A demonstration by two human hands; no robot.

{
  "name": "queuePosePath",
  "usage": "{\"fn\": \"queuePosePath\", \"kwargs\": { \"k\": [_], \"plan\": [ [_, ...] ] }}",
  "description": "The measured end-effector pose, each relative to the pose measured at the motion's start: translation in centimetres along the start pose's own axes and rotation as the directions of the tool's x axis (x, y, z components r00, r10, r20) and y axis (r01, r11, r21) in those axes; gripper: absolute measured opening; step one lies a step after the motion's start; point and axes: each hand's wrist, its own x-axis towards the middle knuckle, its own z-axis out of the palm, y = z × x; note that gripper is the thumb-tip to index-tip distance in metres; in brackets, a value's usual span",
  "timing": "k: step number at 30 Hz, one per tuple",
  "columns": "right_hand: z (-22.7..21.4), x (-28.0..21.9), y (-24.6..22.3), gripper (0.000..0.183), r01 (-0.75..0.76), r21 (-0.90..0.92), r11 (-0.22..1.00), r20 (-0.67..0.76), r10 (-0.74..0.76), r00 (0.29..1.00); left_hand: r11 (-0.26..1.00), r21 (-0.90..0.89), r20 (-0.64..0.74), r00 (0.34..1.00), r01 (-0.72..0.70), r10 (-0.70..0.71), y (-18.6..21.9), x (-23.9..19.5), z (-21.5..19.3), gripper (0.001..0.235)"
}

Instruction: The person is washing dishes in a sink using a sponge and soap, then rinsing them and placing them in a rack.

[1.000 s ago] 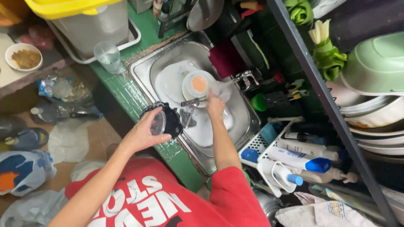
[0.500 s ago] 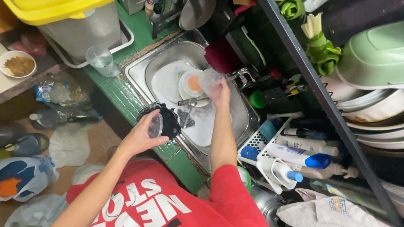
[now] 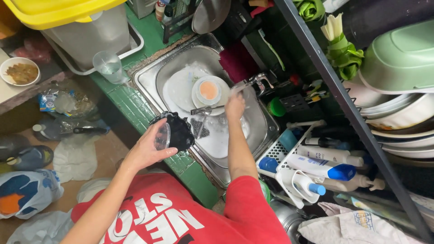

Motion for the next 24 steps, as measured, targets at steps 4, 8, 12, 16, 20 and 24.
{"fn": "queuePosePath", "kwargs": {
  "k": [4,8,12,16,20,24],
  "plan": [
    [-1.3,-2.1,-0.7,0.054,0.362,-0.036,0.932,0.064,-0.359,0.931,0.999,0.041,0.029,1.000,0.005,-0.006,0.6,-0.1,0.1,0.110],
    [-1.6,-1.1,0.2,0.019,0.143,-0.108,0.984,0.087,-0.134,0.987,0.999,0.053,0.048,0.999,0.002,-0.004,0.3,0.3,0.3,0.111],
    [0.2,-1.6,0.0,0.050,0.436,-0.066,0.898,0.055,-0.433,0.900,0.997,0.078,0.064,0.998,-0.003,-0.002,0.7,0.6,0.4,0.110],
    [2.2,-1.5,0.9,0.059,0.254,-0.087,0.963,0.188,-0.234,0.954,0.997,0.074,0.066,0.998,-0.006,0.001,0.7,0.4,0.6,0.111],
    [5.2,-0.4,3.1,0.096,0.304,-0.157,0.940,0.276,-0.254,0.927,0.997,0.082,0.078,0.997,-0.014,0.008,0.9,0.4,0.7,0.110],
    [0.5,1.3,1.0,0.041,0.077,0.050,0.996,0.285,-0.088,0.954,0.997,0.071,0.081,0.997,-0.013,0.007,1.1,0.3,0.9,0.111]
  ]
}}
